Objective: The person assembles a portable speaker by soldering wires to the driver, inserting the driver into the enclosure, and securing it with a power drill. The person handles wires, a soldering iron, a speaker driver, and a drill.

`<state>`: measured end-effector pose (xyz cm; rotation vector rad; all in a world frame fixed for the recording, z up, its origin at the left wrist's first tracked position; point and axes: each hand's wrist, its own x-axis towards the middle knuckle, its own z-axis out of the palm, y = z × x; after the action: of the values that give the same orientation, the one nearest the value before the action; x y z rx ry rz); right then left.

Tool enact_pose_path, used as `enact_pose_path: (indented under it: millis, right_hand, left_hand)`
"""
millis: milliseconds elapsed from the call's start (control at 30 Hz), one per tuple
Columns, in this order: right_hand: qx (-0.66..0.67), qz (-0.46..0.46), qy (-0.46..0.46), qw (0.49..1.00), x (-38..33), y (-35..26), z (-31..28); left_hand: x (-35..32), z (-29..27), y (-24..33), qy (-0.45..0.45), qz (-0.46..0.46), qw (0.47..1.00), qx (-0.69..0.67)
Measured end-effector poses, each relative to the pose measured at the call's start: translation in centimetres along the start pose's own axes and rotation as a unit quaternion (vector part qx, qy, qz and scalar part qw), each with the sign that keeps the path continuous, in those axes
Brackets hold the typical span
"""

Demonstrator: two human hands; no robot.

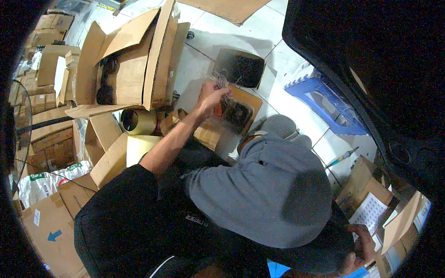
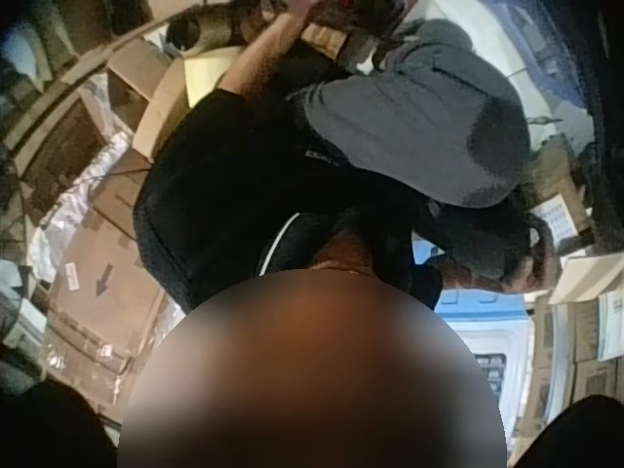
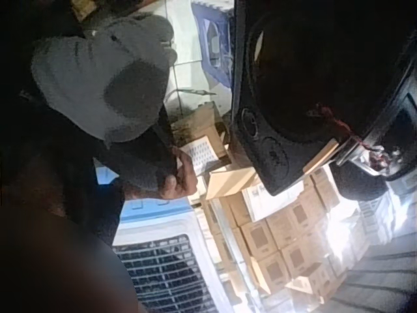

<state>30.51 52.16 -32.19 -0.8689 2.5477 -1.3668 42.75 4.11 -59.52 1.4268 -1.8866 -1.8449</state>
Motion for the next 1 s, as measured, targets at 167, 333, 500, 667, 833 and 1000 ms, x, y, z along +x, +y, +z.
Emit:
enact_pose_path:
  millis: [167,333,500,667,833,1000]
  right_hand:
    - [0.047,0.009,-0.025,0.999,-0.1,0.6,-0.4]
    - [0.073,0.006,-0.002,0.997,-0.2,0.5,-0.2]
    - [0.063,-0.006,0.058,0.996,-0.5,0.3,0.7]
    - [0.068,0.003,0.022,0.997,-0.4,0.6,0.2]
    - [0.033,-0.007,-0.019,0.999,0.2,0.7,-0.6]
    - [0.046,-0.007,-0.02,0.999,0.0,0.5,-0.2]
  left_hand:
    - [-0.2,1.1,-1.9,-0.019,0.011,1.0,-0.02]
    - [0.5,2.2,-4.5,-0.051,0.03,0.998,0.037]
    - [0.1,2.6,-3.9,-0.019,0.039,0.997,0.069]
    - [0.3,0.4,-1.6,-0.004,0.055,0.996,0.064]
    - [0.6,-2.6,-3.3,0.071,0.095,0.978,0.169]
    - [0.0,-3.8,-4.6,0.072,0.027,0.965,0.249]
